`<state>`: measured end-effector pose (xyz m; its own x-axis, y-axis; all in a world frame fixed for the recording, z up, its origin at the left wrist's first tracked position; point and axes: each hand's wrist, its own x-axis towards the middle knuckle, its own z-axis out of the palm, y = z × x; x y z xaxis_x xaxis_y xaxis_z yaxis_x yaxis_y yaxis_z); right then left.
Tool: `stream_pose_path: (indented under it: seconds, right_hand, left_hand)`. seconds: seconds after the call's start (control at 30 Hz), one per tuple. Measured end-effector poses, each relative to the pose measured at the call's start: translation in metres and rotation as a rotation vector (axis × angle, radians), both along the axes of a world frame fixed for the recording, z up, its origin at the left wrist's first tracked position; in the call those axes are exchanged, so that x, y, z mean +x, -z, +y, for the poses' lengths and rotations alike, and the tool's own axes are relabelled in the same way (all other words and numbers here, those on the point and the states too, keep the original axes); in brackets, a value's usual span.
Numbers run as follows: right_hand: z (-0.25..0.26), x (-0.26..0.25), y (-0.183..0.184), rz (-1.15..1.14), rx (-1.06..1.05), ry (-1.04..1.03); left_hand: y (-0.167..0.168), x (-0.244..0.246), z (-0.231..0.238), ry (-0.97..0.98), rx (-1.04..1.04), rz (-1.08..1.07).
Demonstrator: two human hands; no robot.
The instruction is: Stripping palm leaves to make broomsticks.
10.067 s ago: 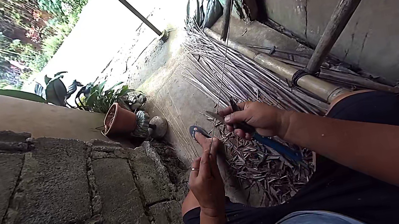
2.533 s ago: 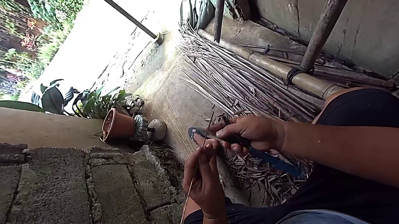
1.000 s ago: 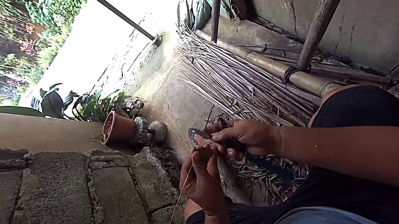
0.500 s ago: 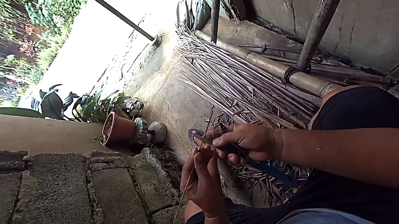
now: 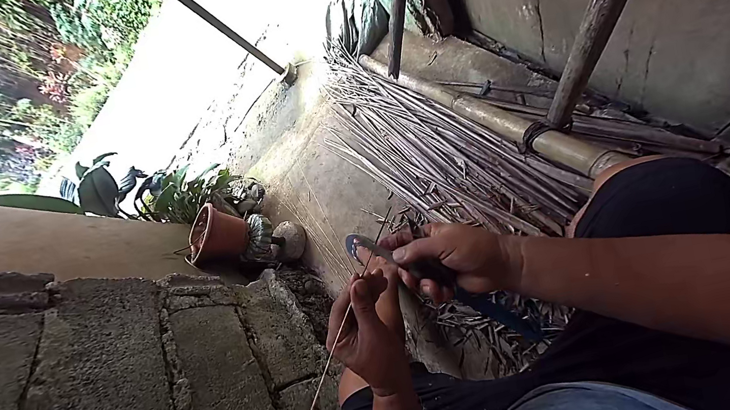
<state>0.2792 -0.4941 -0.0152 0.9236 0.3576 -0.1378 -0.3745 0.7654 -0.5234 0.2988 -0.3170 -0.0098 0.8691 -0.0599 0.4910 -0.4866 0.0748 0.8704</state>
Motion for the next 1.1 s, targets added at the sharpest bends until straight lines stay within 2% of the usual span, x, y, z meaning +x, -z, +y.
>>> stream_pose_path:
  seconds: [0.1, 0.2, 0.5, 0.57, 0.73, 0.83, 1.0, 1.1]
  right_hand:
    - [0.006, -0.002, 0.005, -0.071, -0.002, -0.036]
    - [0.004, 0.000, 0.005, -0.045, -0.010, -0.007]
    - [-0.035, 0.025, 0.003, 0.229, 0.073, 0.294]
    - [-0.030, 0.019, -0.002, 0.184, 0.023, 0.267]
    - [-0.007, -0.001, -0.007, -0.005, -0.058, -0.044]
    - [-0.004, 0.001, -0.004, 0.031, -0.056, -0.034]
    - [-0.018, 0.012, -0.002, 0.154, -0.005, 0.110]
    - [-0.012, 0.005, -0.004, 0.088, -0.035, 0.024]
  left_hand:
    - [0.000, -0.001, -0.002, -0.008, 0.002, -0.010]
    - [0.000, -0.002, -0.003, 0.006, 0.016, -0.026]
    - [-0.001, 0.001, 0.002, 0.031, 0.028, -0.091]
    - [-0.002, 0.001, 0.002, 0.021, 0.030, -0.082]
    - [0.000, 0.000, -0.001, 0.011, 0.020, -0.074]
    - [-0.001, -0.002, -0.003, 0.019, 0.014, -0.058]
    - [-0.001, -0.002, -0.005, 0.032, 0.006, -0.028]
    - [-0.002, 0.000, -0.006, 0.040, 0.008, -0.035]
